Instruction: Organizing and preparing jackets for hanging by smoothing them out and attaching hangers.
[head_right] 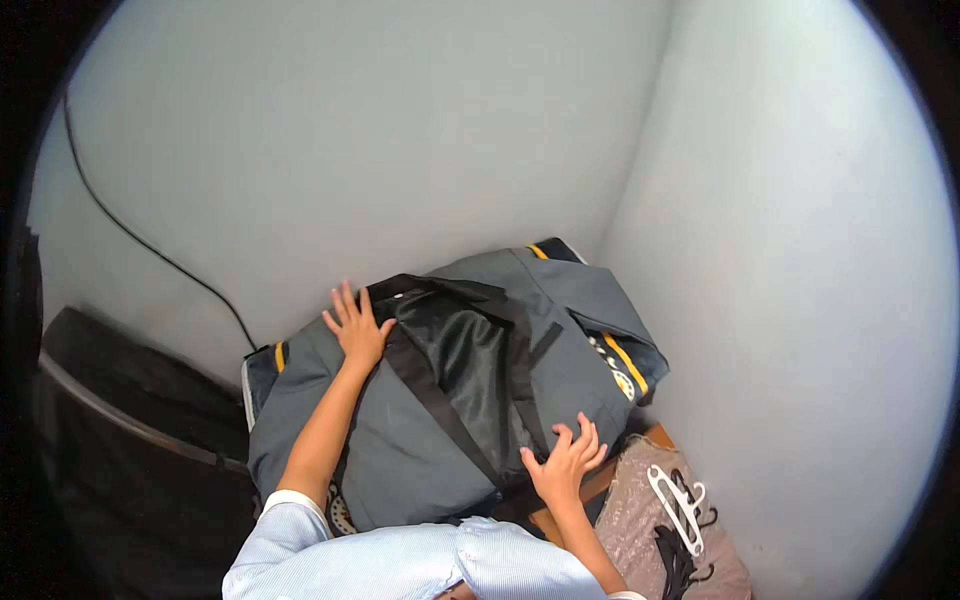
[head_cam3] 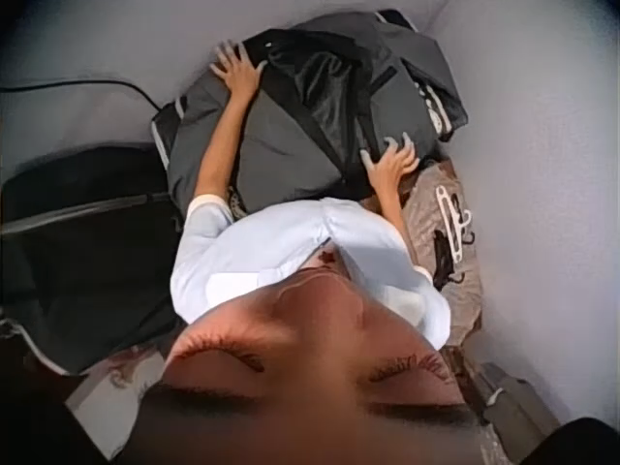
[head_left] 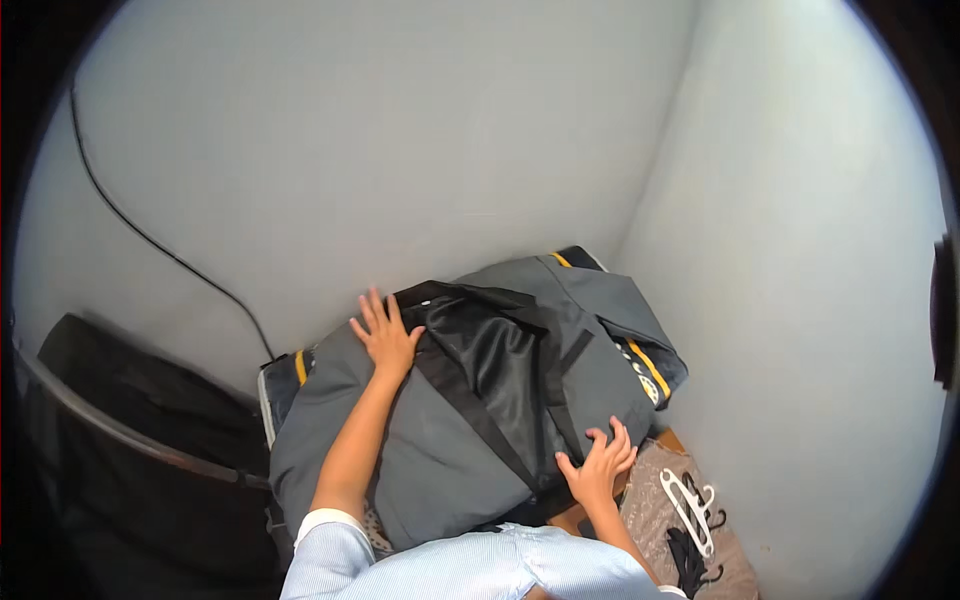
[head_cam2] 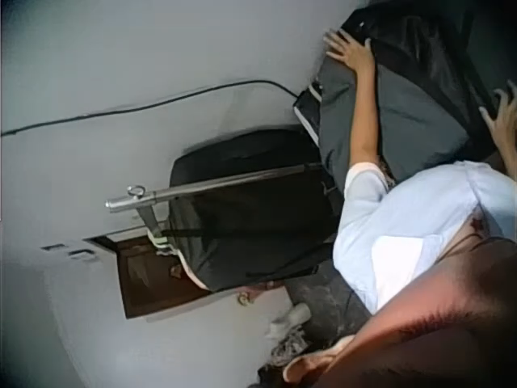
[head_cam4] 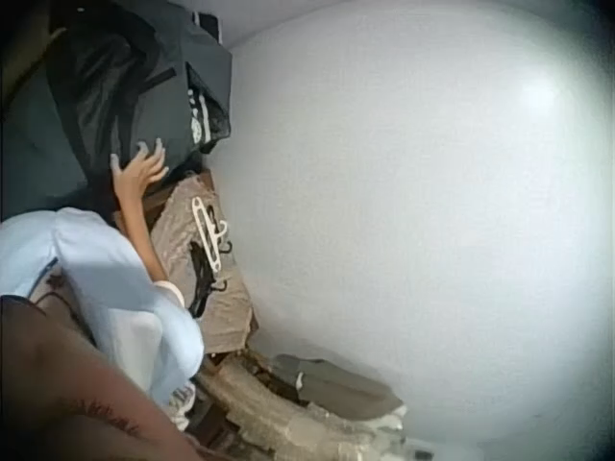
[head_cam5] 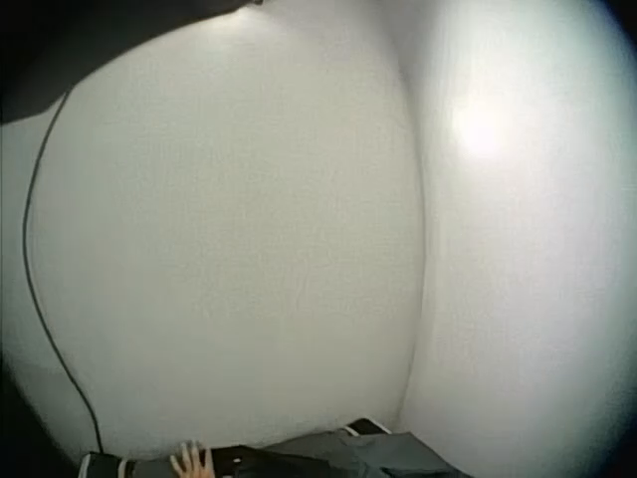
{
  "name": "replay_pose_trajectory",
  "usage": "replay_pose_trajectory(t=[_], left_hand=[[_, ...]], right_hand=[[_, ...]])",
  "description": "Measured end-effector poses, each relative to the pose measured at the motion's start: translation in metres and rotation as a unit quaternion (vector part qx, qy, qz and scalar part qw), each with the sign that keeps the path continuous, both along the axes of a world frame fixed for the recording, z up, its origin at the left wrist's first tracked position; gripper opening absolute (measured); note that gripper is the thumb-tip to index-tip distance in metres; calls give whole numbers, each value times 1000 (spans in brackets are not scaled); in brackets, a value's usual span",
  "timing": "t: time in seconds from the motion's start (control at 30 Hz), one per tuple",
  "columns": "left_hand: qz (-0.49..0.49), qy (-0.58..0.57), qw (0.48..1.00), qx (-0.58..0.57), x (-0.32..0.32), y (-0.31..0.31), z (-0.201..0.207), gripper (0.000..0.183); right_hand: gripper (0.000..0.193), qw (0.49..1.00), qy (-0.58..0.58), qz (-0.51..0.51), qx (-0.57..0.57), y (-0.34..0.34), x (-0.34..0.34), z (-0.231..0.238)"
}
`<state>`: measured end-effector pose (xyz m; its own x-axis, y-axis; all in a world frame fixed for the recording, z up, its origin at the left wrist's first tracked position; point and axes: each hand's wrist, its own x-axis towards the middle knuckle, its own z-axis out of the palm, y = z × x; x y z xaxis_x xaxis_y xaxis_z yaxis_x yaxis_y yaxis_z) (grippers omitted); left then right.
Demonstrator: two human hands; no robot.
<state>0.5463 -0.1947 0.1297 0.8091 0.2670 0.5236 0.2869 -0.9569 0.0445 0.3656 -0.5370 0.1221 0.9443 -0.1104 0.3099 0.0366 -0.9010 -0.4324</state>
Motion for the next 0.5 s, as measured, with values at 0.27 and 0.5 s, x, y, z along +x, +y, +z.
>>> replay_pose_trajectory(t=[0.27,0.5], left_hand=[[-246,-152,956,48,35,-58,29,40],[-369,-32,928,43,70,-98,46,38]], right_hand=[[59,996,-13,-64,-66,-11,-34,-32],[54,986,-68,-134,-71,-2,-30,-41]])
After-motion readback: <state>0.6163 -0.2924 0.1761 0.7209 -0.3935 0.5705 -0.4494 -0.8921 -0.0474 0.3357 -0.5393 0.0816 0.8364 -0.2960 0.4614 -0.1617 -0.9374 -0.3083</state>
